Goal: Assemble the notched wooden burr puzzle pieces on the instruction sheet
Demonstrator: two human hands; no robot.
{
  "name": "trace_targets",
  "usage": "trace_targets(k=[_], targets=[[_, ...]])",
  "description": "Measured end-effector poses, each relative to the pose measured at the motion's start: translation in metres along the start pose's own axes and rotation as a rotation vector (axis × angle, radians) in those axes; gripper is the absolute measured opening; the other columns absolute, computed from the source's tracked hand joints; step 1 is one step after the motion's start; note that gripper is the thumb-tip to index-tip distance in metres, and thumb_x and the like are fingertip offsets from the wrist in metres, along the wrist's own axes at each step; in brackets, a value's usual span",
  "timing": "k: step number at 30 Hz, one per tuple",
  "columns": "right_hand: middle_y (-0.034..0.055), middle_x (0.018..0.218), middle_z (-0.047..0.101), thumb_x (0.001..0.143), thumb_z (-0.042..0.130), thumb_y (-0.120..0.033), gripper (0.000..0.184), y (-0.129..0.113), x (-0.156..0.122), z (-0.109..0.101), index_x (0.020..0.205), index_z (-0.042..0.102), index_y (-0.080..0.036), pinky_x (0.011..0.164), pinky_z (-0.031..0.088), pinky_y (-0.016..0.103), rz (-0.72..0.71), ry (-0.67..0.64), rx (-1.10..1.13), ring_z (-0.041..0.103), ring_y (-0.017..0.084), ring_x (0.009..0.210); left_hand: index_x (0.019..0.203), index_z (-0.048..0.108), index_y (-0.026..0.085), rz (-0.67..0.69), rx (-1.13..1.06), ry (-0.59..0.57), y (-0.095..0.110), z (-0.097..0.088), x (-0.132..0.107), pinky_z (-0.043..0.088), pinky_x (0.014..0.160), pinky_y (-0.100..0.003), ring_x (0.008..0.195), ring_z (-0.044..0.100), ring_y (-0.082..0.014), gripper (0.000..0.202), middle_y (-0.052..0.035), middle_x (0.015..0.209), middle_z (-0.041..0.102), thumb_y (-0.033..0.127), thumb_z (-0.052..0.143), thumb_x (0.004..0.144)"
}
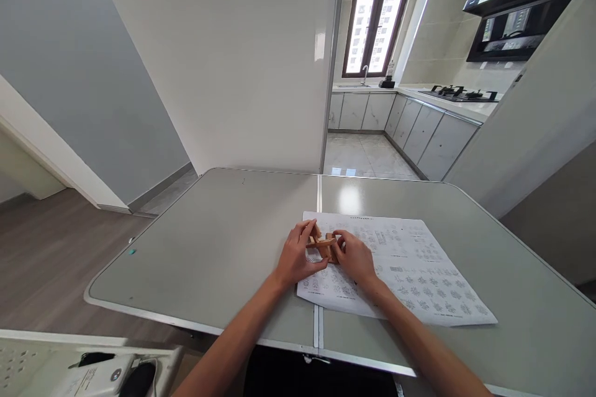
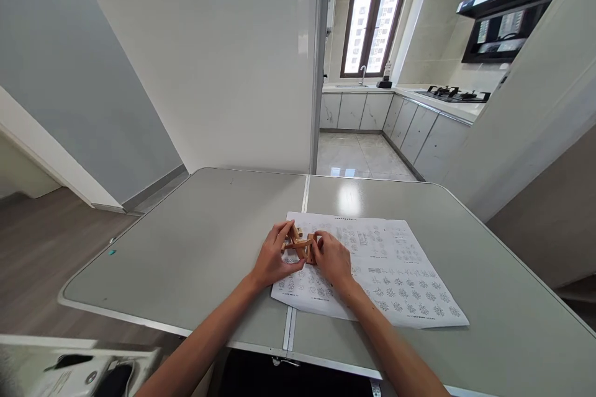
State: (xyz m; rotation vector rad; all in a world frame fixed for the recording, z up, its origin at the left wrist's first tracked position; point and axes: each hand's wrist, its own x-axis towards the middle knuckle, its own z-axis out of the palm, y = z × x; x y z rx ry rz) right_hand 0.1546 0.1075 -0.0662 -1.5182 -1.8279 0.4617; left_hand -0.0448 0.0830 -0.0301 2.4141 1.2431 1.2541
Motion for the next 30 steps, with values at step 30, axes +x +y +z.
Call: trace_targets(k=[30], targets=[[-0.0010,0.072,0.064,0.093,0.065,-0.057,0.038,-0.020,-0.001,-0.027,0.106,0.069,-0.021,0.051,0.048,0.029,-0.044,-0.308,0.863,0.057,0.014,0.052,0.146,0.050,0.026,-0.299,-0.379,0.039,0.009,0.002,0.005,0.055,0.096,-0.043,0.108,0.064,-0.0248,0.087,-0.0105,0.133,0.063,0.043,0.091,0.071]])
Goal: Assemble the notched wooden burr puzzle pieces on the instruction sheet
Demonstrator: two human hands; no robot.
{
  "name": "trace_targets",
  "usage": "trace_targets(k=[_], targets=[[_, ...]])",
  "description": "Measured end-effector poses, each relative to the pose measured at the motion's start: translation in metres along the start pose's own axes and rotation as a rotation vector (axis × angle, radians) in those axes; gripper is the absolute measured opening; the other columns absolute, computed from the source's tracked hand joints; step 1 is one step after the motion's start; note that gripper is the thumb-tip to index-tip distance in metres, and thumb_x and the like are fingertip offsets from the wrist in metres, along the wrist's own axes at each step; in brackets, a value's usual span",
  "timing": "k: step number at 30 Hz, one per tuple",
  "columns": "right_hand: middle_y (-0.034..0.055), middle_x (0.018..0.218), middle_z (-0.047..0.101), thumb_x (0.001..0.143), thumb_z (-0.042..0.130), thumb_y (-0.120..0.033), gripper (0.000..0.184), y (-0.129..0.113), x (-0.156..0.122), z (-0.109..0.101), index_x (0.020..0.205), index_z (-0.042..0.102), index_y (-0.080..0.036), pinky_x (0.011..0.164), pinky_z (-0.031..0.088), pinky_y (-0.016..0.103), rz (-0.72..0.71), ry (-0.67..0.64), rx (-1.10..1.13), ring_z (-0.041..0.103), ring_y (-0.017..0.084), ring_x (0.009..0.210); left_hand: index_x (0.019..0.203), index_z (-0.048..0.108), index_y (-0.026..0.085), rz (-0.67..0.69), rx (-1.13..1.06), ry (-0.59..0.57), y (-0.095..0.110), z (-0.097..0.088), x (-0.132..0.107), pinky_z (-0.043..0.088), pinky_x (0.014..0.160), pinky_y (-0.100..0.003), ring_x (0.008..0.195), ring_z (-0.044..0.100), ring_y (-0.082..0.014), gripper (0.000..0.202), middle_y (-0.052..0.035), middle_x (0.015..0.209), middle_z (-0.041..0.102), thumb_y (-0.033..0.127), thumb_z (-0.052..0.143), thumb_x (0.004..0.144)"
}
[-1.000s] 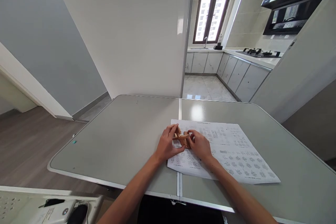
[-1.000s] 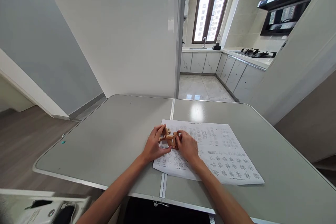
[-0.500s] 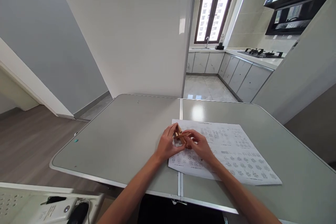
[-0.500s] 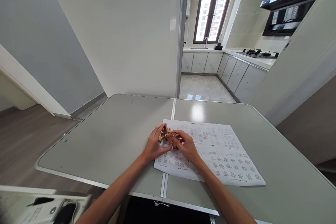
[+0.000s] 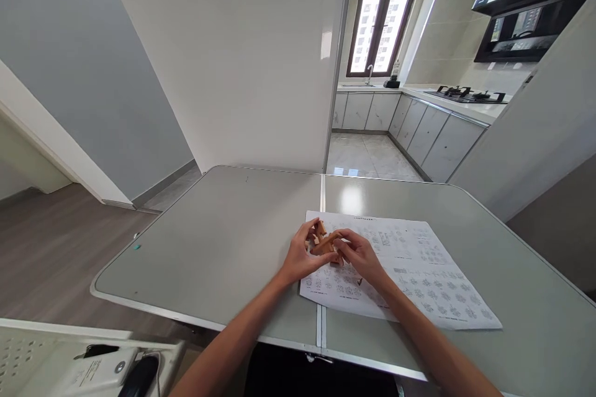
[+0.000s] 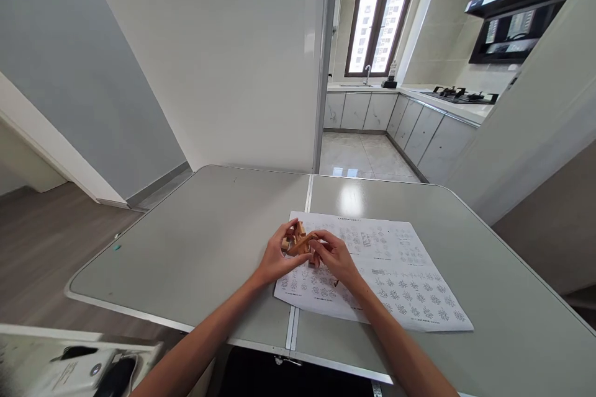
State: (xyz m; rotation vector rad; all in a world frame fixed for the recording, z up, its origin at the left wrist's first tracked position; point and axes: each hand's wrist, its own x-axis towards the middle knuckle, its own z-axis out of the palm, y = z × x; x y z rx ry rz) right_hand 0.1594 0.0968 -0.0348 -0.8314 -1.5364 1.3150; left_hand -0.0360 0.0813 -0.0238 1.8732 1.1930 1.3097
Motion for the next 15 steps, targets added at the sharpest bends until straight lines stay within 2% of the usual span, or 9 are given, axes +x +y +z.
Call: trace_targets(k=[3,9,15], targets=[[-0.0026,0.065,0.062,0.093,0.065,-0.056,0.037,-0.004,-0.002,0.001,0.106,0.069,-0.021,0.051,0.048,0.030,0.003,-0.020,-0.001,0.056,0.014,0.048,0.145,0.051,0.026,-0.003,0.014,0.030,-0.001,-0.002,0.002,0.053,0.100,-0.045,0.110,0.064,-0.0256,0.081,-0.0106,0.133,0.063,0.041,0.088,0.075],[-0.0061,0.052,0.055,0.092,0.066,-0.055,0.035,-0.014,-0.004,0.001,0.101,0.069,-0.022,0.045,0.042,0.029,0.021,-0.045,-0.002,0.050,0.013,0.040,0.145,0.049,0.026,-0.004,0.006,0.004,0.000,-0.003,0.002,0.052,0.100,-0.045,0.112,0.064,-0.0263,0.081,-0.0105,0.135,0.062,0.041,0.088,0.075],[-0.0072,0.049,0.052,0.092,0.065,-0.057,0.036,-0.014,-0.004,-0.001,0.102,0.069,-0.022,0.044,0.039,0.028,0.039,-0.053,-0.015,0.047,0.013,0.037,0.143,0.052,0.025,0.013,0.014,-0.019,0.002,-0.004,0.001,0.053,0.100,-0.045,0.110,0.065,-0.0264,0.076,-0.0100,0.129,0.065,0.040,0.086,0.077]])
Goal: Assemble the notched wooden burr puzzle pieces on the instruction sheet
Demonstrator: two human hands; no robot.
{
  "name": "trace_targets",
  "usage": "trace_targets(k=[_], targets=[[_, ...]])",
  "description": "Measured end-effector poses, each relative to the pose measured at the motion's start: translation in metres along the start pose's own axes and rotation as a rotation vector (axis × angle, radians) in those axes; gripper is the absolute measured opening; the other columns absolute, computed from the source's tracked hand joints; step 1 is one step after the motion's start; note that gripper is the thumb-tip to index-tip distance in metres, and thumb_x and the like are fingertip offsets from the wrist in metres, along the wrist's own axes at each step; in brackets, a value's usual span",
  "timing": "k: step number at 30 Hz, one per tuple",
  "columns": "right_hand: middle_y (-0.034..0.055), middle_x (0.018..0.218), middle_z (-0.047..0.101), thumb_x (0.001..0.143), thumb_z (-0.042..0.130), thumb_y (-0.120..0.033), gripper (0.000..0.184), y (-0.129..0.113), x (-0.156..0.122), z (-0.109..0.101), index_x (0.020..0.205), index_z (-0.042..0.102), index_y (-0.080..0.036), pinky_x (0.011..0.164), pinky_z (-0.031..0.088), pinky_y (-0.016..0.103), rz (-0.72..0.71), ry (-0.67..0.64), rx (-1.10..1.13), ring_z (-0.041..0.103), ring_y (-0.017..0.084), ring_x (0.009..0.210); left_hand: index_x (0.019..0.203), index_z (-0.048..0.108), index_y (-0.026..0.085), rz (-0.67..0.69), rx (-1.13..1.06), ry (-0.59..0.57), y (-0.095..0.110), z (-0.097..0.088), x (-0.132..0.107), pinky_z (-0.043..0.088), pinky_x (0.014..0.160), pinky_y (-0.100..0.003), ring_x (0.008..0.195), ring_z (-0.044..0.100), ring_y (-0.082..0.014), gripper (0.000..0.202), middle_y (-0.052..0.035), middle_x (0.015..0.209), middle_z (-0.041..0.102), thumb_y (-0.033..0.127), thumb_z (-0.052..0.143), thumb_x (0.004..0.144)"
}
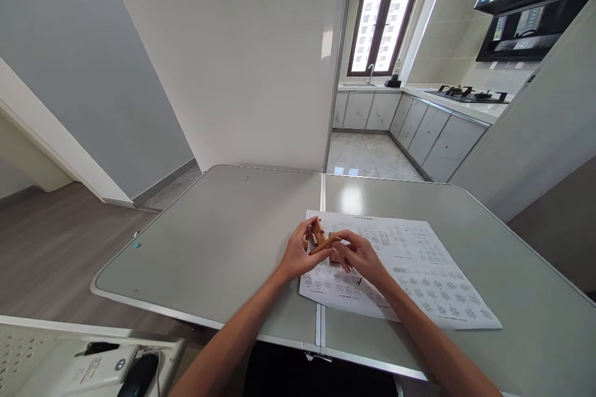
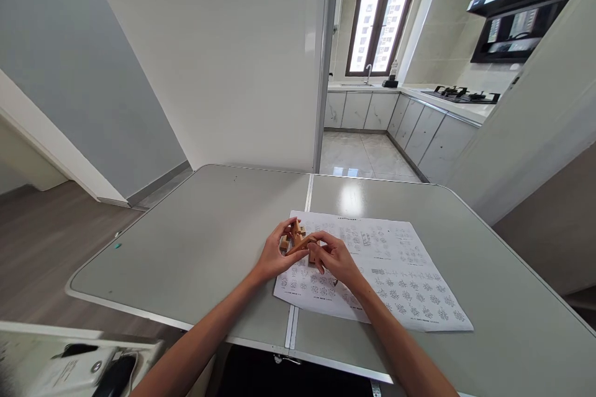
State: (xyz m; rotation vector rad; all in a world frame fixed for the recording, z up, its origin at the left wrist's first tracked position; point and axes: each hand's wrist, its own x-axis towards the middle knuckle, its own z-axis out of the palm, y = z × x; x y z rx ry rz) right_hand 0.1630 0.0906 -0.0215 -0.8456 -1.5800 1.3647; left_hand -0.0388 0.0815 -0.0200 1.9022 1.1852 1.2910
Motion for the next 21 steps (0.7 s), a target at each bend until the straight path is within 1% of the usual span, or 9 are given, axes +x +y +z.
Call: trace_targets(k=[6,11,15,21], targets=[[-0.0083,0.047,0.050,0.093,0.065,-0.055,0.034,0.0002,-0.0005,0.0002,0.100,0.068,-0.022,0.041,0.033,0.026,-0.010,-0.005,-0.008,0.042,0.011,0.035,0.139,0.056,0.024,0.031,0.009,-0.011,0.0014,-0.0008,0.0002,0.053,0.099,-0.043,0.109,0.065,-0.0256,0.068,-0.0101,0.125,0.067,0.038,0.084,0.079],[-0.0083,0.047,0.049,0.094,0.063,-0.057,0.036,0.0001,-0.0008,-0.0009,0.101,0.068,-0.022,0.040,0.032,0.026,-0.014,-0.016,-0.031,0.040,0.011,0.033,0.138,0.056,0.024,0.048,0.009,-0.025,0.0019,-0.0013,0.0009,0.052,0.101,-0.044,0.111,0.065,-0.0265,0.066,-0.0105,0.126,0.067,0.042,0.083,0.080],[-0.0080,0.049,0.050,0.094,0.063,-0.056,0.034,-0.0012,-0.0008,-0.0014,0.099,0.068,-0.023,0.038,0.031,0.025,-0.018,-0.018,-0.031,0.038,0.009,0.033,0.138,0.057,0.024,0.049,-0.005,-0.031,0.0017,-0.0009,0.0006,0.052,0.102,-0.044,0.114,0.065,-0.0268,0.065,-0.0110,0.128,0.066,0.042,0.082,0.081],[-0.0095,0.048,0.043,0.094,0.064,-0.054,0.033,-0.0021,-0.0031,-0.0018,0.097,0.068,-0.022,0.034,0.026,0.023,-0.014,-0.025,-0.009,0.033,0.007,0.031,0.139,0.055,0.025,0.068,0.000,-0.036,-0.0007,-0.0002,-0.0003,0.052,0.103,-0.043,0.116,0.064,-0.0263,0.063,-0.0107,0.133,0.064,0.038,0.081,0.082]])
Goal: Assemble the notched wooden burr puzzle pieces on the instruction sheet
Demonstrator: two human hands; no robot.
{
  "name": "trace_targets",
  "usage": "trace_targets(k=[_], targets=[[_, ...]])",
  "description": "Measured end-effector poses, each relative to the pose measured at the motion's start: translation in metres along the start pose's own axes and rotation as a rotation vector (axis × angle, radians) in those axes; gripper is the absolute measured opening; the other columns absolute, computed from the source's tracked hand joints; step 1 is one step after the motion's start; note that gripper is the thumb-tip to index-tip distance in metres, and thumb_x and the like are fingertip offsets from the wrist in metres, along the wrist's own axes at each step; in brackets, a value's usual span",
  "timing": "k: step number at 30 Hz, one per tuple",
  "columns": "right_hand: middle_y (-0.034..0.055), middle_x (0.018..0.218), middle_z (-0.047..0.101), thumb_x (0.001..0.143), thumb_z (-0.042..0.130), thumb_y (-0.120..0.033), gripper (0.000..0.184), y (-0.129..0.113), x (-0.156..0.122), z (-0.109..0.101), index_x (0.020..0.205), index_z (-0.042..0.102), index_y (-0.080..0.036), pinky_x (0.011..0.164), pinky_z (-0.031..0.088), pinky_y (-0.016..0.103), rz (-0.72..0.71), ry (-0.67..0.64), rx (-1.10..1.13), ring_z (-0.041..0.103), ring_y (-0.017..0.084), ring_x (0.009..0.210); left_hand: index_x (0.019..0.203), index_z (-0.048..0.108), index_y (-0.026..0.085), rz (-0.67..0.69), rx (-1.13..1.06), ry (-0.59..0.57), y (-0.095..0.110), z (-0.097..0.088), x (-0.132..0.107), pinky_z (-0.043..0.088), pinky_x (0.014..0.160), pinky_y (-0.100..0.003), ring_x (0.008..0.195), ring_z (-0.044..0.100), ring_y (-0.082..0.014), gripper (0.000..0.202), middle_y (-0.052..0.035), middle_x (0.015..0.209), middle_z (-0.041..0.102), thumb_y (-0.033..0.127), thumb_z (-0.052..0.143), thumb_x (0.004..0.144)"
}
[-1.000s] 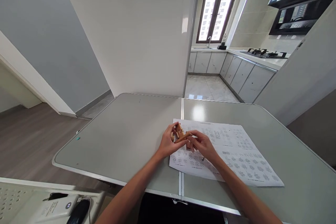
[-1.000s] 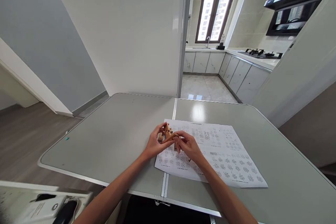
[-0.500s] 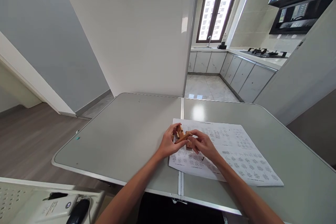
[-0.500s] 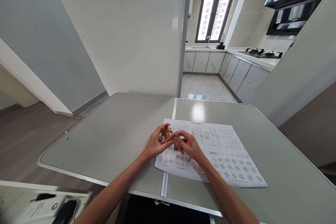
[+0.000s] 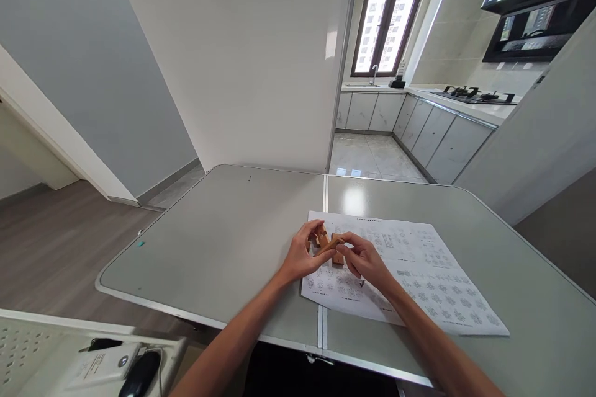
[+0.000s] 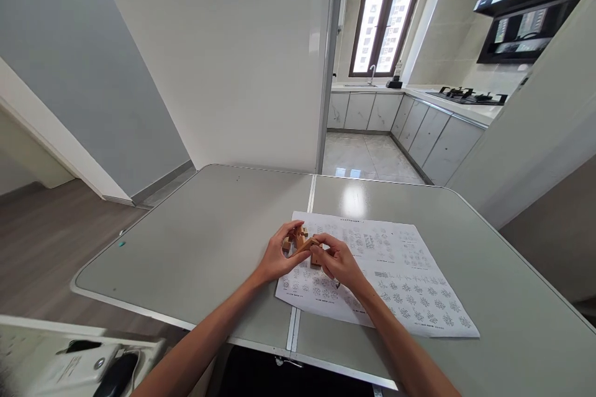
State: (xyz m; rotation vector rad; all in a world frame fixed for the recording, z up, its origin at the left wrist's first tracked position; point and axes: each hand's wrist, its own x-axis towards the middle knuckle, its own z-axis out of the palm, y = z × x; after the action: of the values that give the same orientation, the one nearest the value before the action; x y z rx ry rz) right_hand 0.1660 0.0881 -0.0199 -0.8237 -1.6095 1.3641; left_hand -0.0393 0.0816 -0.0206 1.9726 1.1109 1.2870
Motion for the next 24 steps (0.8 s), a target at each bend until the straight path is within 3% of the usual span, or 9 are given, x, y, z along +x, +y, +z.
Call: trace_targets(k=[8,14,16,21,24], targets=[[-0.0074,0.054,0.050,0.095,0.063,-0.054,0.033,0.012,0.000,0.006,0.101,0.065,-0.022,0.044,0.036,0.026,0.029,0.018,0.093,0.047,0.011,0.040,0.136,0.056,0.027,0.016,0.010,-0.008,-0.001,-0.003,0.000,0.053,0.103,-0.045,0.120,0.061,-0.0272,0.060,-0.0112,0.138,0.057,0.039,0.080,0.083],[-0.0063,0.060,0.048,0.091,0.065,-0.062,0.041,0.017,0.005,0.001,0.102,0.064,-0.022,0.047,0.034,0.027,0.093,0.166,0.223,0.039,0.011,0.045,0.144,0.050,0.029,-0.022,0.042,-0.119,-0.004,0.000,-0.004,0.055,0.098,-0.044,0.118,0.059,-0.0289,0.090,-0.0125,0.139,0.044,0.050,0.092,0.067],[-0.0056,0.062,0.047,0.088,0.069,-0.061,0.041,0.018,0.007,-0.002,0.097,0.064,-0.022,0.046,0.032,0.026,0.136,0.207,0.332,0.035,0.011,0.047,0.142,0.051,0.029,-0.010,0.079,-0.131,-0.005,0.001,-0.004,0.056,0.097,-0.042,0.113,0.060,-0.0265,0.083,-0.0112,0.133,0.046,0.051,0.089,0.072],[-0.0047,0.065,0.047,0.083,0.080,-0.051,0.035,0.018,0.007,-0.003,0.082,0.062,-0.021,0.046,0.032,0.024,0.205,0.246,0.622,0.036,0.010,0.051,0.120,0.058,0.022,0.058,0.232,-0.243,-0.006,0.001,-0.003,0.053,0.088,-0.036,0.098,0.060,-0.0220,0.031,-0.0083,0.113,0.058,0.046,0.058,0.101],[-0.0060,0.059,0.047,0.087,0.077,-0.050,0.033,0.015,0.007,-0.001,0.084,0.065,-0.020,0.043,0.027,0.023,0.243,0.173,0.677,0.034,0.008,0.046,0.108,0.057,0.020,0.055,0.279,-0.278,-0.008,0.001,-0.004,0.050,0.081,-0.033,0.087,0.060,-0.0201,0.028,-0.0066,0.102,0.062,0.045,0.044,0.106]])
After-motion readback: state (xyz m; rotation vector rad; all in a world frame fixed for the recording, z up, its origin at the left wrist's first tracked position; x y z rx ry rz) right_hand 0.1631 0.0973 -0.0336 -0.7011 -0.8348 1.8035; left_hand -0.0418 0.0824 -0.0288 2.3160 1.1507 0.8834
